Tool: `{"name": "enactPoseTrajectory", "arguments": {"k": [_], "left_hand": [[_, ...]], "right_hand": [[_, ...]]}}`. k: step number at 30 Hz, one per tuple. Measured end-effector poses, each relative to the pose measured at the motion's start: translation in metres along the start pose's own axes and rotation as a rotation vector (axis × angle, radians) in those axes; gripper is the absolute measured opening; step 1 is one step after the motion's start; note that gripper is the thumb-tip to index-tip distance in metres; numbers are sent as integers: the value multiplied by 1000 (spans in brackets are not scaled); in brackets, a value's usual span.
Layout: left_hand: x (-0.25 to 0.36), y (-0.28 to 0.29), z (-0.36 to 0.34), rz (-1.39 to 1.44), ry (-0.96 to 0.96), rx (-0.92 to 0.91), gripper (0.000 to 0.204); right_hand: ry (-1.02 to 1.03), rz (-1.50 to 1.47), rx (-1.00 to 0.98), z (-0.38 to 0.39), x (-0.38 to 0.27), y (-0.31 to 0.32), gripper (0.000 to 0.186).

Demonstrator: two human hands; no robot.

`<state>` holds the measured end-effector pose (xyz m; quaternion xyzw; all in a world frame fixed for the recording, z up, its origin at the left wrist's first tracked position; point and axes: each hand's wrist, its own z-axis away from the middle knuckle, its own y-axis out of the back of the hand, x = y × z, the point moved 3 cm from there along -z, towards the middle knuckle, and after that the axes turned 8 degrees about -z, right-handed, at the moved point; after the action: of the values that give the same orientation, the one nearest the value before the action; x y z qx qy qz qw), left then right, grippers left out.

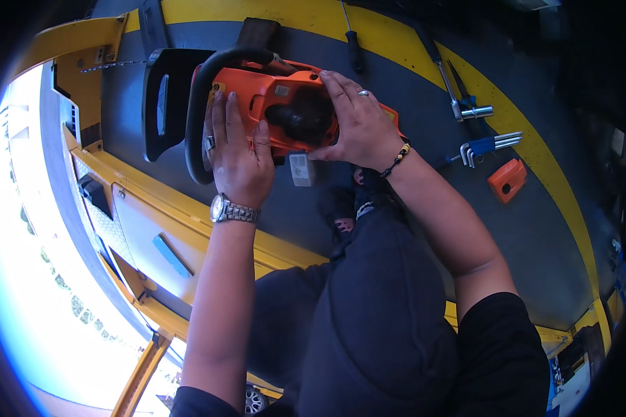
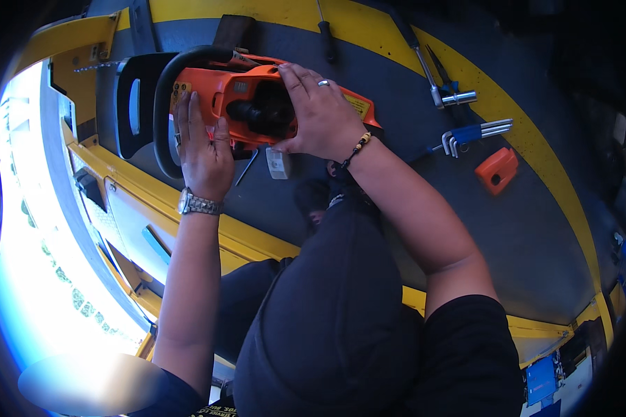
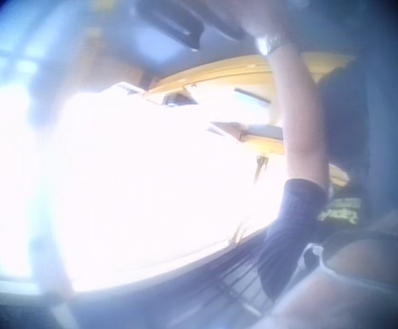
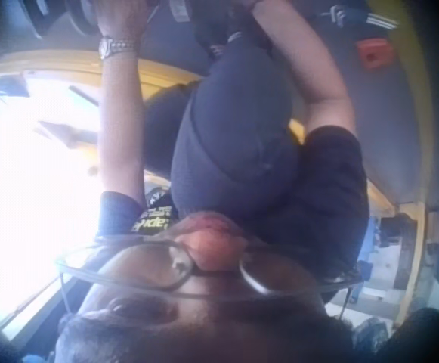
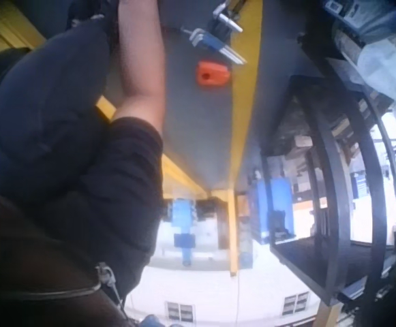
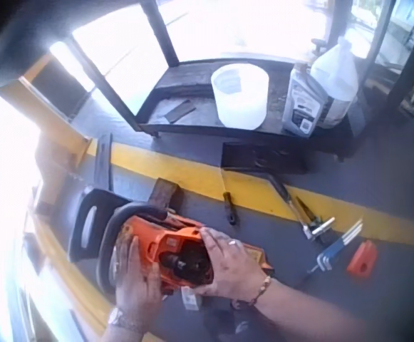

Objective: The person uses a hex key to remove screws from the top cover of an orange chainsaw. They remove the cover, inspect the internal components, and then reattach the cover by tightening the screws.

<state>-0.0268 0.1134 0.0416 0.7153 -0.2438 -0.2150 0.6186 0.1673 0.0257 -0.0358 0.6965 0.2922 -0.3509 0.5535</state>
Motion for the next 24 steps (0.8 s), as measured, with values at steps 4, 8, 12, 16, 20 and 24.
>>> {"name": "enactPoseTrajectory", "arguments": {"k": [4,8,12,16,20,24], "left_hand": [[-9,-9,1,-119,-9,-74,57],[-8,-13,2,-145,27,-128,56],[-17,-16,4,-8,15,-73,58],[-20,-10,3,66,-7,-126,85],[-15,-8,3,87,75,-199,91],[1,-7,33,210,17,53,62]], "right_hand": [[35,121,-46,-4,-8,2,133],[-31,232,-129,-7,-19,5,134],[-34,260,-94,-10,-23,5,134],[-110,267,-123,-9,-25,4,133],[-116,263,-51,3,-21,-3,133],[-120,220,-2,11,-18,-2,135]]}}
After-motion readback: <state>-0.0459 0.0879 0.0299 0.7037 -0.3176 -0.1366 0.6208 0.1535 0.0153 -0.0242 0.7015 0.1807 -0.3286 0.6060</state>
